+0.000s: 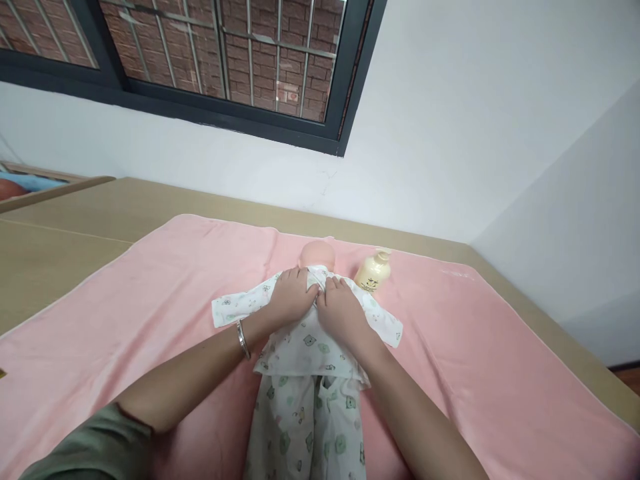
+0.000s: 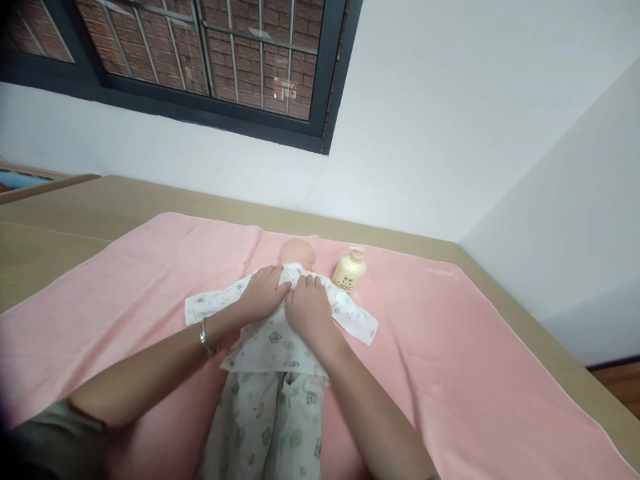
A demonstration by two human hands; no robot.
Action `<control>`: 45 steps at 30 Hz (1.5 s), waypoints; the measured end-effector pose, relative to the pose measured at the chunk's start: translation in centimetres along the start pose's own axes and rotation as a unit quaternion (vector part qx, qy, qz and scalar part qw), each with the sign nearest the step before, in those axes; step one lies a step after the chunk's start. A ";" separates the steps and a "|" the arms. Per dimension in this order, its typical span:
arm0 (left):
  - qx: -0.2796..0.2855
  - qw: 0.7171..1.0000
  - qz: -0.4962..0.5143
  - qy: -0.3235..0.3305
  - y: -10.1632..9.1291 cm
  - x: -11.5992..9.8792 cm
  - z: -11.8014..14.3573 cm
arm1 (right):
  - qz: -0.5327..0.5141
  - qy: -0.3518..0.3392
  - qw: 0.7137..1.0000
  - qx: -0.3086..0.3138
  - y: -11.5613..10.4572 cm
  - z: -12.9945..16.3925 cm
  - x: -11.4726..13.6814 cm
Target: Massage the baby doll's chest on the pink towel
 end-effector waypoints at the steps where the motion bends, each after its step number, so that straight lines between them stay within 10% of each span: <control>1: -0.003 1.000 -0.001 -0.008 0.0 0.0 -0.1 | 0.003 -0.011 1.000 0.010 -0.1 0.2 0.3; 29: -0.118 0.990 -0.060 0.045 0.2 -2.5 3.1 | -0.128 -0.050 0.989 -0.057 0.8 -2.5 -3.8; 45: 0.004 0.998 0.050 -0.045 0.1 0.7 -0.3 | -0.129 -0.032 0.991 -0.002 0.9 -2.5 -4.9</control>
Point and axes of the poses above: each hand's wrist, its own z-axis away from the middle knuckle, its own y-axis out of the palm, x = y × z, the point moved 6 cm from there along -z, towards the middle knuckle, and after that the axes turned 4 degrees about -z, right-handed, at the moved point
